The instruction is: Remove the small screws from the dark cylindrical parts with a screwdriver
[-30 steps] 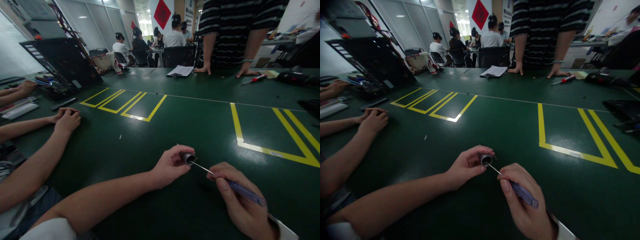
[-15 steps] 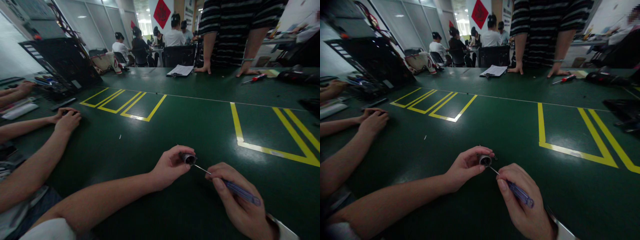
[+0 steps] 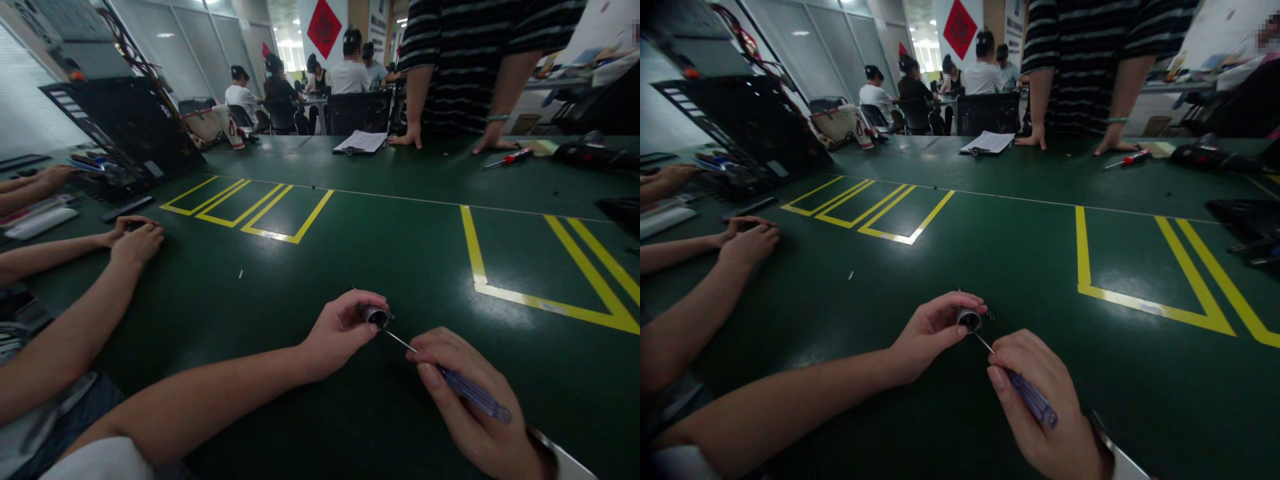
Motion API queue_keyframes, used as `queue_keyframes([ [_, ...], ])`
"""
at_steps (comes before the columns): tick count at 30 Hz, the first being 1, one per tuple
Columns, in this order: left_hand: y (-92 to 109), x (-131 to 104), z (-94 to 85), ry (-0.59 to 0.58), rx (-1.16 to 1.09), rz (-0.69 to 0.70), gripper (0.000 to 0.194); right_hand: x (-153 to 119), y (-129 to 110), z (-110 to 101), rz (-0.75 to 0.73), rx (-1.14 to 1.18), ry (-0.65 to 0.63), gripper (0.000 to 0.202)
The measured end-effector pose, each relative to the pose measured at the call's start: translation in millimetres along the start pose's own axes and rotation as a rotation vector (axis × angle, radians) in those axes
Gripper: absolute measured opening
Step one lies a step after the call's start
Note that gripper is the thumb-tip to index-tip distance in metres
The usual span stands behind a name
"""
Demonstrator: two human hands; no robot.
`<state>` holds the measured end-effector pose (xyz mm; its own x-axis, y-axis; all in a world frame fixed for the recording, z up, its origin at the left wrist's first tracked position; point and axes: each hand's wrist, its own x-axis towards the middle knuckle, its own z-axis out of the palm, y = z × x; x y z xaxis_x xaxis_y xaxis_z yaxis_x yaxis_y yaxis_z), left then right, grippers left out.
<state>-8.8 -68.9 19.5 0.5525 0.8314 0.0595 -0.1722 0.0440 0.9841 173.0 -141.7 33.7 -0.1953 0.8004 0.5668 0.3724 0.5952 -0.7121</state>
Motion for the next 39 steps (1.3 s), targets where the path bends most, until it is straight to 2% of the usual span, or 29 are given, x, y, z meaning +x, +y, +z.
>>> queue_keyframes([
  [6, 1, -1, 0.1, -0.017, 0.005, 0.011, 0.028, 0, -1, -1, -0.008, 0.001, 0.015, 0.019],
  [9, 0, -1, -1.3, -0.020, 0.029, 0.008, 0.030, -3, 4, -2, 0.013, 0.007, 0.137, 0.017],
  [12, -2, 0, -3.2, 0.002, 0.060, 0.013, 0.031, -3, 11, -1, 0.131, -0.050, 0.286, 0.012],
  [14, -3, 1, -3.5, 0.029, 0.073, 0.010, 0.031, -1, 15, -1, 0.212, -0.104, 0.332, 0.011],
  [18, -3, 2, -3.1, 0.055, 0.083, -0.001, 0.031, 3, 19, -1, 0.287, -0.116, 0.300, 0.011],
  [22, -3, 3, -3.8, 0.055, 0.098, -0.008, 0.030, -3, 19, -2, 0.290, 0.011, 0.237, 0.017],
  [27, -3, 3, -3.6, 0.074, 0.094, -0.010, 0.031, -11, 24, -2, 0.310, 0.115, 0.285, 0.022],
  [31, -1, 3, -2.0, 0.077, 0.098, -0.013, 0.032, -7, 23, -2, 0.314, 0.062, 0.253, 0.022],
  [39, -5, 4, -4.7, 0.050, 0.090, 0.008, 0.030, 5, 10, -4, 0.218, -0.097, 0.141, 0.022],
])
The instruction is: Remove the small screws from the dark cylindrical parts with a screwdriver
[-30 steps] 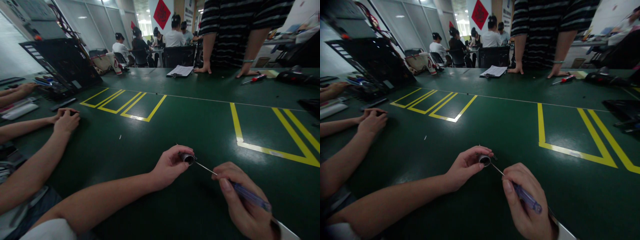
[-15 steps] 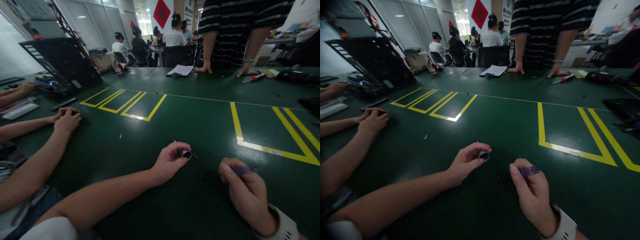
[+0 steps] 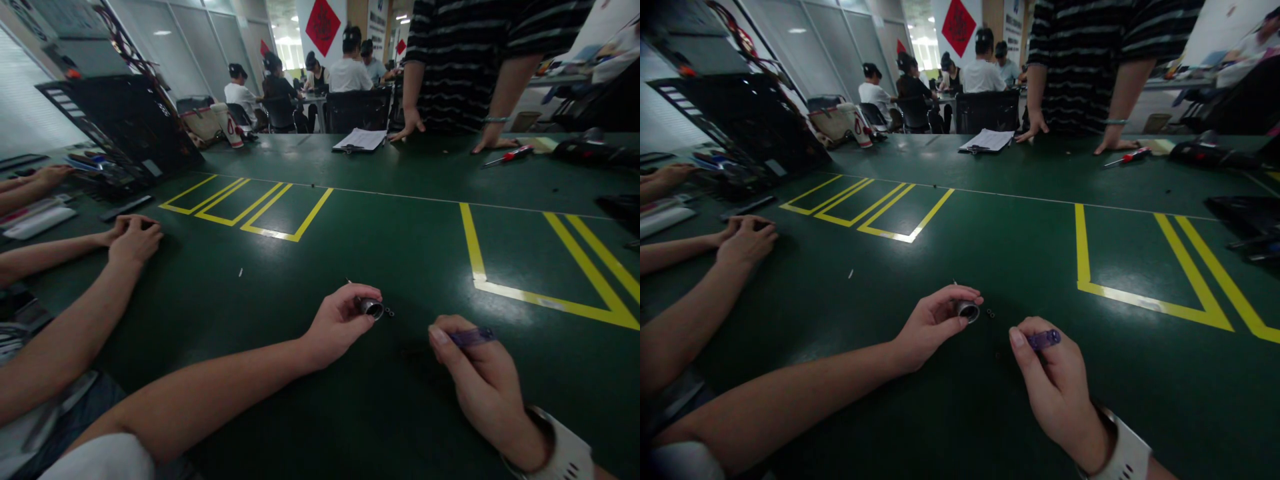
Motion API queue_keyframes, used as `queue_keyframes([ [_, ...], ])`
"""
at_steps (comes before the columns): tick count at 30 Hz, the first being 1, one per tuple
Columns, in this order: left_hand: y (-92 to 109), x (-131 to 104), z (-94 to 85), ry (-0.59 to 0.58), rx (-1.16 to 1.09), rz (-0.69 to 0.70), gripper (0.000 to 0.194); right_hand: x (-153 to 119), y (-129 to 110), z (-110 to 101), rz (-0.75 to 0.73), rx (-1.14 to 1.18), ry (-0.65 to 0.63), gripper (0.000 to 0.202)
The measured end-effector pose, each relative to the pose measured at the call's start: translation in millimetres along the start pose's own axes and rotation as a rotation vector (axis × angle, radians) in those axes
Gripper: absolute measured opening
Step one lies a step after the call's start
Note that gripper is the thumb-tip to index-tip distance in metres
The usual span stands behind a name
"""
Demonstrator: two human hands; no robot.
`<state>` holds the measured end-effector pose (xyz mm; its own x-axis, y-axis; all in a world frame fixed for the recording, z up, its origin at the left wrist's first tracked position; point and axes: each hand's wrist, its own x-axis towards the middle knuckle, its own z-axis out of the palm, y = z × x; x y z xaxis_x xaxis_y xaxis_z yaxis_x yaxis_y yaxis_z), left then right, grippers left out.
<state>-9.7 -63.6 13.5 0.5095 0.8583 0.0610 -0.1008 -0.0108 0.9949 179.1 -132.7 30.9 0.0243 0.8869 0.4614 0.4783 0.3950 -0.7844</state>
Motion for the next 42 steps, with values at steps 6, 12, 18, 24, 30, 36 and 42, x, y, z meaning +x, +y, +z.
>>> queue_keyframes([
  [6, 0, 0, 1.9, 0.026, 0.000, 0.006, 0.030, -1, -3, 0, -0.243, -0.098, -0.153, 0.015],
  [12, 1, 1, 3.7, 0.051, -0.010, 0.020, 0.029, -6, -3, 0, -0.434, -0.161, -0.174, 0.013],
  [18, 1, 0, 3.5, 0.055, -0.032, 0.012, 0.030, -9, -3, 1, -0.543, -0.208, -0.107, 0.016],
  [24, 1, -1, 4.6, 0.039, -0.062, 0.024, 0.032, -6, -5, 3, -0.535, -0.238, -0.177, 0.016],
  [30, 2, -1, 6.2, 0.027, -0.078, 0.027, 0.031, -4, -8, 6, -0.529, -0.257, -0.200, 0.013],
  [36, 4, -2, 10.2, 0.077, -0.058, 0.004, 0.025, -6, -9, 8, -0.544, -0.288, -0.239, 0.015],
  [42, 2, -2, 10.8, 0.119, 0.042, 0.020, 0.025, -7, -10, 9, -0.548, -0.285, -0.222, 0.014],
])
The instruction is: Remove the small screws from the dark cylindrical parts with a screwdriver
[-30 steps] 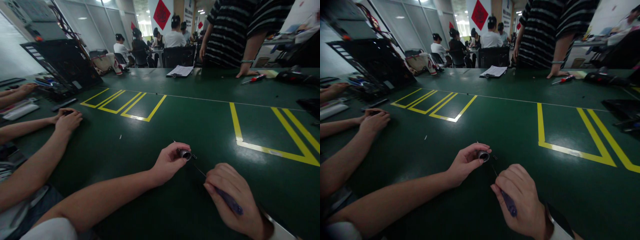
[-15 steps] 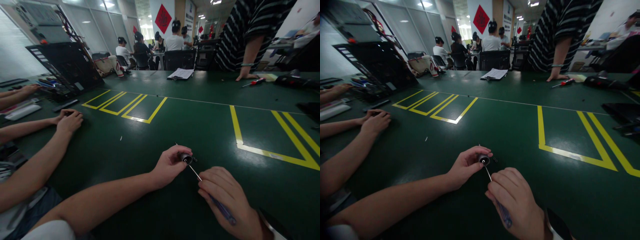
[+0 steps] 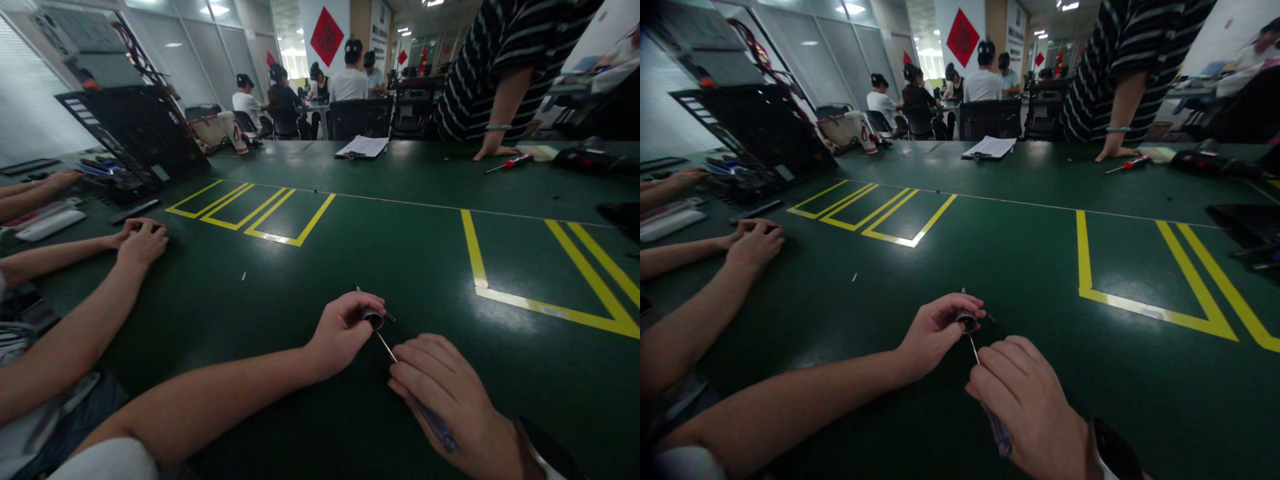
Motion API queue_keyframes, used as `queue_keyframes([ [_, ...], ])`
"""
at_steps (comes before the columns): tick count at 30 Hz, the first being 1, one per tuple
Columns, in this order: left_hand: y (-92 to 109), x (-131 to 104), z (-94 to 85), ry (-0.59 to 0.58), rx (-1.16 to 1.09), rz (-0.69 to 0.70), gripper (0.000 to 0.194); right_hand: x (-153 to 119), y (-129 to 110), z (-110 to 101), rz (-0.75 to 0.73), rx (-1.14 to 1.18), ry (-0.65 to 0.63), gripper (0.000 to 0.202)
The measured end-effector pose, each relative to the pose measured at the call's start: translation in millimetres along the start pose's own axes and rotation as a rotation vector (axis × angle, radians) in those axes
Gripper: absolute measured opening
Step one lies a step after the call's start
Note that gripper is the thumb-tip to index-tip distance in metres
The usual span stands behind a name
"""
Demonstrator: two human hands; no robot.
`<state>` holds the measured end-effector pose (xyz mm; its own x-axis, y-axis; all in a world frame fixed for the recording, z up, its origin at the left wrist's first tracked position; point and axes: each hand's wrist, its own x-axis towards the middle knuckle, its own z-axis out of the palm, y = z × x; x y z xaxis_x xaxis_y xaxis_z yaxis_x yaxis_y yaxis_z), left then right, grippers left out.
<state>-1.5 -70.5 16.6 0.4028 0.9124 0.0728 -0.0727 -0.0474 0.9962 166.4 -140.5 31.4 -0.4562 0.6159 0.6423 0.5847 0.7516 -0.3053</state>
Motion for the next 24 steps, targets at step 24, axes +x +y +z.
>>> queue_keyframes([
  [24, -5, 3, -7.9, -0.053, 0.017, -0.017, 0.022, -6, 19, -1, 0.556, 0.052, 0.315, 0.013],
])
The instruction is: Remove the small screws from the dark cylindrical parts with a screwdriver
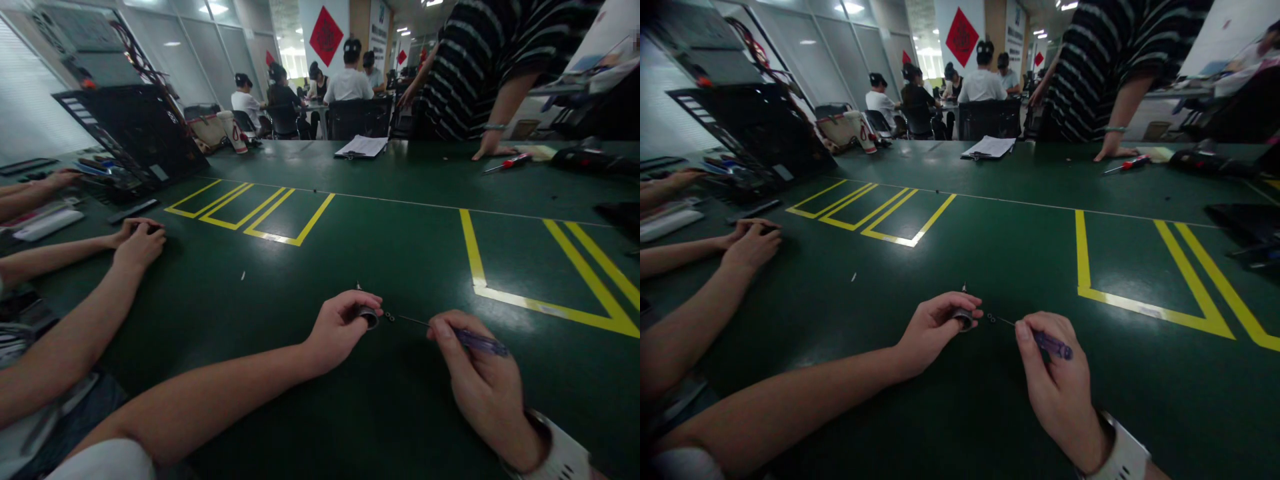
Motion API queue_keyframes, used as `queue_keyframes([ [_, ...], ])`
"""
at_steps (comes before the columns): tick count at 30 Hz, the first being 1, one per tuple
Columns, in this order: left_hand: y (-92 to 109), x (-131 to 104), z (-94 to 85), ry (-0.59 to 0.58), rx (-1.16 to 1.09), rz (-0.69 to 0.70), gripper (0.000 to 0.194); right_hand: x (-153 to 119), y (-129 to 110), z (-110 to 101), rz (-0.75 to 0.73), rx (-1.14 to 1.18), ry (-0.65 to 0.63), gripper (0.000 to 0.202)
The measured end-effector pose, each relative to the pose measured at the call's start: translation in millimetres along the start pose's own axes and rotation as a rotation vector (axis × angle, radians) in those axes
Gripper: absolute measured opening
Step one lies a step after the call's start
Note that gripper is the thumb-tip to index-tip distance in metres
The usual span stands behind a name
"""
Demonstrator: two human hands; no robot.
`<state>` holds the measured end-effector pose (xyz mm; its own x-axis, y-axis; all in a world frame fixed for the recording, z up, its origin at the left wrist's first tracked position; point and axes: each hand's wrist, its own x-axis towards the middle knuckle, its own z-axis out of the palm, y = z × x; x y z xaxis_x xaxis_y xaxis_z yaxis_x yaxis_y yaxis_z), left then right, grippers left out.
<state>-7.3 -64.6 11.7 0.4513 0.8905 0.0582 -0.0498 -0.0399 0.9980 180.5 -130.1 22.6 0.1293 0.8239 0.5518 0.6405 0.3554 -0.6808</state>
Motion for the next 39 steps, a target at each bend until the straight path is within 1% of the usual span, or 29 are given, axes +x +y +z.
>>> queue_keyframes([
  [2, -1, 1, -1.4, -0.009, -0.009, -0.006, 0.024, 2, 4, 1, 0.097, -0.024, 0.000, 0.017],
  [4, -1, 1, -2.1, -0.021, -0.012, -0.008, 0.028, 3, 6, 2, 0.135, -0.017, -0.015, 0.020],
  [7, -2, 1, -1.9, -0.027, -0.026, -0.010, 0.032, 3, 5, 3, 0.134, 0.005, -0.038, 0.021],
  [12, -2, 1, 0.0, -0.010, -0.055, -0.017, 0.032, 3, 6, 3, 0.115, 0.003, -0.130, 0.020],
  [14, -1, 0, 0.1, -0.012, -0.059, -0.015, 0.033, 3, 6, 2, 0.065, -0.014, -0.126, 0.019],
  [17, 0, -1, -0.4, -0.027, -0.077, -0.013, 0.035, 2, 3, 0, -0.072, -0.045, -0.120, 0.015],
  [20, 2, -2, -0.5, -0.042, -0.126, -0.008, 0.034, 1, 0, -1, -0.183, -0.081, -0.149, 0.012],
  [22, 3, -2, -0.2, -0.038, -0.161, 0.005, 0.031, 1, -2, 0, -0.223, -0.087, -0.174, 0.009],
  [25, 5, -3, 0.3, -0.006, -0.188, 0.010, 0.027, 0, -4, -1, -0.260, -0.044, -0.196, 0.009],
  [27, 6, -3, 0.3, 0.009, -0.187, 0.004, 0.026, -2, -6, -4, -0.297, 0.002, -0.173, 0.011],
  [30, 6, -4, 0.1, 0.012, -0.182, -0.003, 0.026, -5, -9, -9, -0.411, 0.064, -0.124, 0.013],
  [32, 5, -4, 0.5, 0.019, -0.183, 0.001, 0.027, -6, -10, -9, -0.479, 0.084, -0.123, 0.014],
  [35, 5, -4, 1.7, 0.017, -0.199, 0.004, 0.026, -7, -11, -5, -0.521, 0.060, -0.154, 0.014],
  [39, 6, -5, 2.5, -0.009, -0.215, 0.003, 0.025, -5, -11, -1, -0.506, 0.021, -0.187, 0.012],
])
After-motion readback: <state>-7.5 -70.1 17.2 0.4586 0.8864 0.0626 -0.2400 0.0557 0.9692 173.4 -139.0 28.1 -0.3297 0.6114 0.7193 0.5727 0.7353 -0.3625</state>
